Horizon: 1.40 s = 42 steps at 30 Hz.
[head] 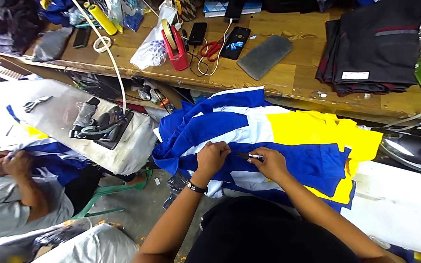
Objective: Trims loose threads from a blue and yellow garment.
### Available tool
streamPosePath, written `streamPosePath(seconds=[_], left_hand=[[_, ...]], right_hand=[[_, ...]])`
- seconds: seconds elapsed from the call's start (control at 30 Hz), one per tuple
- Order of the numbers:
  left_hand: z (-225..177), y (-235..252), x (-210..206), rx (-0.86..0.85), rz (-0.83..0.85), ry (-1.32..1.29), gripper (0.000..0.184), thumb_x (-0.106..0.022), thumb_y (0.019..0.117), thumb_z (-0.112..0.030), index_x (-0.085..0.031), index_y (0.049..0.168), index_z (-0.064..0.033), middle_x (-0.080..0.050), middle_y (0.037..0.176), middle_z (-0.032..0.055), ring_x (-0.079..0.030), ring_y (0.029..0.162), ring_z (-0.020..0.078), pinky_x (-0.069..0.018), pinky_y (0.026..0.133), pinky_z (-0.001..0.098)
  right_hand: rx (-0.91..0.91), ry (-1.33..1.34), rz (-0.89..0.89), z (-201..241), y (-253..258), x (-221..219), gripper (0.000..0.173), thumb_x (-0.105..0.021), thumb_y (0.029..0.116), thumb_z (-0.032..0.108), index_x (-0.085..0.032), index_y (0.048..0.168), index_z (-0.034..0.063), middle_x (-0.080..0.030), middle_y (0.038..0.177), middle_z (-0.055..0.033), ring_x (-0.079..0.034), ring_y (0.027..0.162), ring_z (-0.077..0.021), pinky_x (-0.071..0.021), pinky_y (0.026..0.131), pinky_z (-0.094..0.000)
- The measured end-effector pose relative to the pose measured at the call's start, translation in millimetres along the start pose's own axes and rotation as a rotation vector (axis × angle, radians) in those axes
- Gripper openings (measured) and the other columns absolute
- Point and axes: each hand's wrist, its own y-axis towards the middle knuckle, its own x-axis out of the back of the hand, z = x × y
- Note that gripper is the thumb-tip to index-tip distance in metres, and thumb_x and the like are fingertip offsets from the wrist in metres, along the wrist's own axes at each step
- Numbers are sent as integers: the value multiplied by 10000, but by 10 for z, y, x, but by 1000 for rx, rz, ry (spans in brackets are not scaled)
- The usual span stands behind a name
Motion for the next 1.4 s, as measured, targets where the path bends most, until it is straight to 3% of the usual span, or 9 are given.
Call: streamPosePath(seconds=[0.23, 0.33, 0.43, 0.5, 0.73, 0.97, 1.07, 1.17, 1.4], left_hand=[[146, -63, 79, 1, -129, -220, 138, -685, 988, -205, -759, 1014, -91, -734, 881, 75, -701, 821, 246, -555, 781, 548], [286, -103, 111, 13, -227, -451, 121, -696, 979, -157, -741, 1009, -49, -738, 912, 64, -697, 825, 169, -567, 807, 431], [349, -131, 79, 42, -265, -661, 61, -694, 969, -97, -722, 985, -45, -707, 857, 14, -629, 728, 52, -529, 700, 247], [353, -147, 72, 52, -268, -719, 48, -694, 964, -84, -724, 970, -47, -706, 839, 5, -619, 707, 33, -517, 674, 221], [340, -174, 77, -1, -250, -719, 66, -693, 964, -89, -737, 970, -40, -729, 891, 26, -671, 807, 80, -558, 791, 293], [394, -207, 143, -38, -254, -634, 77, -688, 973, -107, -738, 964, -49, -733, 881, 22, -677, 791, 80, -562, 781, 300], [490, -303, 270, 18, -219, -323, 101, -701, 973, -170, -746, 982, -80, -712, 822, 41, -657, 714, 175, -546, 699, 446], [517, -423, 308, 64, -85, -11, 157, -692, 968, -180, -750, 1078, -84, -735, 992, 142, -707, 903, 362, -533, 786, 639], [506, -373, 190, 86, 136, 123, 209, -657, 989, -215, -745, 1115, -74, -737, 1059, 154, -661, 1096, 391, -493, 900, 620]], right_hand=[[24, 98, -54, 95, -4, -22, 239, -720, 950, 271, -777, 1116, 110, -750, 1052, -71, -696, 910, -249, -529, 808, -532], [69, 116, -48, 234, 23, -85, 254, -729, 943, 274, -771, 1126, 104, -744, 1042, -63, -677, 845, -229, -530, 769, -503], [136, 107, -41, 344, 60, -160, 254, -717, 947, 273, -776, 1125, 101, -745, 1038, -73, -677, 827, -239, -529, 753, -506], [177, 92, -45, 392, 81, -197, 256, -703, 954, 277, -780, 1124, 102, -745, 1024, -76, -675, 815, -240, -527, 739, -504], [208, 82, -10, 512, 170, -222, 228, -723, 947, 259, -781, 1107, 107, -743, 1021, -71, -674, 823, -247, -523, 739, -513], [204, 56, 4, 590, 212, -209, 169, -721, 955, 229, -787, 1040, 99, -752, 1026, -90, -707, 914, -297, -526, 779, -580], [187, 39, 7, 553, 210, -185, 183, -729, 952, 232, -780, 1073, 106, -748, 1041, -84, -702, 897, -292, -531, 773, -575], [175, -3, 16, 504, 192, -191, 208, -717, 957, 253, -778, 1101, 115, -746, 1054, -80, -695, 886, -278, -530, 774, -549], [163, -31, 42, 483, 161, -205, 260, -695, 966, 279, -768, 1147, 107, -742, 1034, -85, -686, 878, -271, -523, 778, -530]])
